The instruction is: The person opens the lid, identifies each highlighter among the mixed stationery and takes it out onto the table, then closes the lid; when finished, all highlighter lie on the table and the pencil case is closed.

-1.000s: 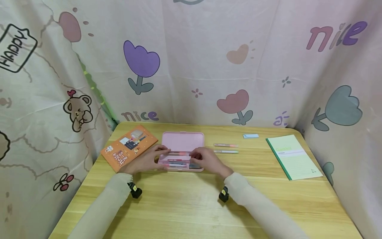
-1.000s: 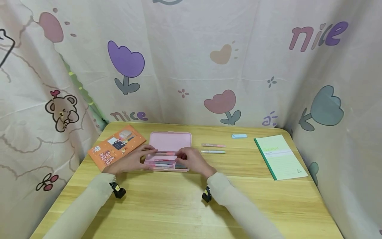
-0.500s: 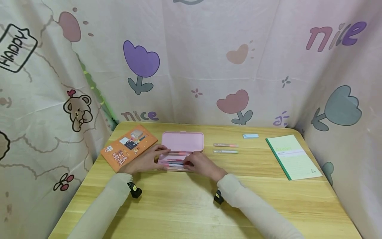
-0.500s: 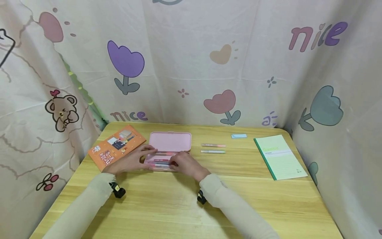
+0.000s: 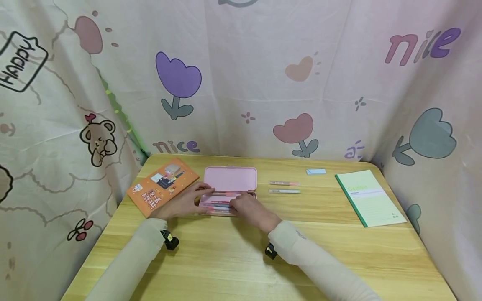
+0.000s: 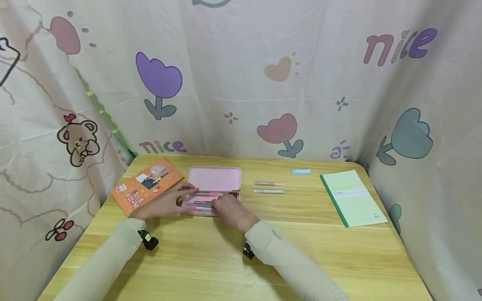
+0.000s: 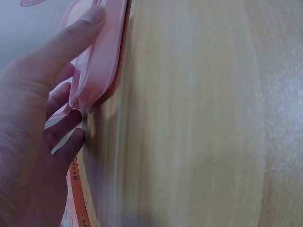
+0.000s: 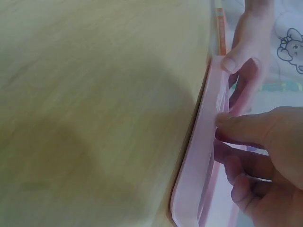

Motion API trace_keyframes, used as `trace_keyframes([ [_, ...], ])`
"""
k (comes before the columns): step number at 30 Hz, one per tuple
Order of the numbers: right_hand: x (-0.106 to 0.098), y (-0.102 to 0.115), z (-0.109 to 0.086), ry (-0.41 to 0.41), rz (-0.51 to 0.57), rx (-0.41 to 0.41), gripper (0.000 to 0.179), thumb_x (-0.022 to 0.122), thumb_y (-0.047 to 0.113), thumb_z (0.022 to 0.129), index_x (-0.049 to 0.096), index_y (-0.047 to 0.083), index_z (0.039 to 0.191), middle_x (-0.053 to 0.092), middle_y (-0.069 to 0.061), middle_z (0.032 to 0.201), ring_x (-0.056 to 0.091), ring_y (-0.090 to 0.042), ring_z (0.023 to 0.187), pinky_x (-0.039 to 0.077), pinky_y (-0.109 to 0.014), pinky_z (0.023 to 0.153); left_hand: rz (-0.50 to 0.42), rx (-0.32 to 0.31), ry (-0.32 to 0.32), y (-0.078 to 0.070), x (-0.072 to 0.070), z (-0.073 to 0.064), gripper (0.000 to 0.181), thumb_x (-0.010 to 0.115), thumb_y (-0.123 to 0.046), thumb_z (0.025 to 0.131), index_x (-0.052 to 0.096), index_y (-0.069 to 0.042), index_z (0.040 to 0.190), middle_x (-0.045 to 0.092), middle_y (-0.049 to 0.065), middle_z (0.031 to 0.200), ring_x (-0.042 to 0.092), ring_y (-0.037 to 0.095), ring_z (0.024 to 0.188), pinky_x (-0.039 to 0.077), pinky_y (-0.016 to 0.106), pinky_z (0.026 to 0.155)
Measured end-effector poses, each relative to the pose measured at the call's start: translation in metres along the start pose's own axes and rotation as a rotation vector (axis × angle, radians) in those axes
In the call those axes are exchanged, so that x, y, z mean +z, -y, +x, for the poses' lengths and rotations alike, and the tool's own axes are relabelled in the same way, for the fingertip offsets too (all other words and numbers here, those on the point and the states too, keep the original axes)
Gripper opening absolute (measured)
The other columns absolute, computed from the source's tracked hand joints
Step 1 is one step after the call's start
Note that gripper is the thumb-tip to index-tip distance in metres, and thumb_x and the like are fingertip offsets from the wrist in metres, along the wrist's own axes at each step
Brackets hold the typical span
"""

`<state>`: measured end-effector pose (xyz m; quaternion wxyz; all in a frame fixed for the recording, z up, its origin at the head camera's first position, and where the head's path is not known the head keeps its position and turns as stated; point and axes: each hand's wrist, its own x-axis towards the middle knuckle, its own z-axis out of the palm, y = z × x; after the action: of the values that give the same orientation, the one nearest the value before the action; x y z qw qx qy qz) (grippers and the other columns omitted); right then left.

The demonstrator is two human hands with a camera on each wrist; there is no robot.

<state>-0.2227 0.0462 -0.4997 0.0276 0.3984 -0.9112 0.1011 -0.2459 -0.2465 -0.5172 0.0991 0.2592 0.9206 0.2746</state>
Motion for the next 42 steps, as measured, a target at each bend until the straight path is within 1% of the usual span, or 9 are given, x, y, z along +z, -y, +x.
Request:
trace_keyframes([
  [3,0.002,-0.001,-0.001,0.012,0.010,0.004,0.012,0.073,0.015,0.106,0.080,0.008,0.112,0.078,-0.007,0.102,0.071,-0.022,0.092,0.061,-0.036,0.086,0.000,-0.002,0.003,0.001,0.000,0.000,0.089,0.084,-0.060,0.091,0.053,-0.019,0.164,0.046,0.009,0.164,0.047,0.032,0.148,0.044,0.060,0.121],
  [5,0.020,-0.011,0.000,-0.006,0.000,-0.016,0.016,0.068,0.019,0.110,0.077,0.009,0.119,0.075,-0.007,0.107,0.069,-0.022,0.096,0.060,-0.036,0.087,0.004,-0.004,0.007,0.002,0.001,-0.001,0.089,0.083,-0.061,0.091,0.053,-0.019,0.164,0.046,0.009,0.164,0.047,0.032,0.148,0.044,0.059,0.120],
  [10,0.019,-0.008,-0.003,0.006,-0.058,-0.017,0.014,0.063,0.013,0.111,0.072,0.007,0.120,0.074,-0.009,0.108,0.068,-0.024,0.098,0.060,-0.038,0.089,0.017,-0.002,0.004,0.001,0.000,0.000,0.089,0.083,-0.063,0.091,0.053,-0.020,0.164,0.046,0.009,0.164,0.048,0.032,0.148,0.045,0.059,0.120],
  [12,0.001,0.005,-0.004,0.047,-0.086,0.007,0.013,0.066,0.006,0.107,0.072,0.005,0.118,0.075,-0.011,0.106,0.069,-0.025,0.096,0.061,-0.038,0.088,0.016,0.004,0.002,0.000,-0.001,0.000,0.089,0.084,-0.060,0.091,0.053,-0.018,0.163,0.045,0.011,0.164,0.047,0.035,0.149,0.043,0.062,0.121],
  [16,0.011,0.002,-0.002,0.073,-0.066,0.026,0.018,0.063,0.005,0.108,0.071,0.007,0.124,0.076,-0.009,0.108,0.070,-0.023,0.098,0.061,-0.035,0.089,0.000,0.006,0.005,0.000,-0.001,0.000,0.091,0.085,-0.059,0.090,0.053,-0.015,0.163,0.045,0.014,0.164,0.045,0.038,0.150,0.042,0.065,0.121],
  [21,0.031,-0.009,-0.003,-0.006,0.044,-0.013,0.016,0.063,0.006,0.107,0.071,0.008,0.121,0.074,-0.007,0.106,0.069,-0.020,0.097,0.061,-0.040,0.089,-0.014,-0.003,0.017,-0.001,0.000,0.000,0.092,0.085,-0.061,0.090,0.052,-0.017,0.164,0.045,0.012,0.165,0.045,0.036,0.151,0.042,0.063,0.122],
  [24,0.015,0.001,-0.008,-0.033,0.096,0.020,0.010,0.068,0.009,0.106,0.075,0.007,0.114,0.076,-0.006,0.105,0.069,-0.020,0.097,0.061,-0.040,0.092,-0.011,-0.002,0.016,-0.002,0.000,-0.001,0.090,0.084,-0.060,0.091,0.052,-0.018,0.164,0.045,0.011,0.165,0.045,0.035,0.151,0.042,0.062,0.122],
  [31,0.009,-0.003,-0.010,-0.107,0.209,0.098,0.013,0.076,0.017,0.105,0.080,0.008,0.112,0.077,-0.005,0.105,0.070,-0.019,0.095,0.061,-0.034,0.089,0.008,0.005,0.006,0.000,0.000,0.000,0.091,0.084,-0.062,0.091,0.053,-0.017,0.164,0.046,0.010,0.164,0.047,0.033,0.148,0.045,0.060,0.120],
  [42,-0.009,-0.052,-0.044,-0.282,0.321,0.131,0.012,0.082,0.005,0.096,0.080,0.005,0.108,0.078,-0.005,0.101,0.070,-0.019,0.092,0.062,-0.032,0.083,0.012,0.010,0.015,0.002,0.002,0.001,0.087,0.085,-0.054,0.093,0.052,-0.017,0.164,0.045,0.013,0.163,0.048,0.034,0.146,0.046,0.059,0.118],
])
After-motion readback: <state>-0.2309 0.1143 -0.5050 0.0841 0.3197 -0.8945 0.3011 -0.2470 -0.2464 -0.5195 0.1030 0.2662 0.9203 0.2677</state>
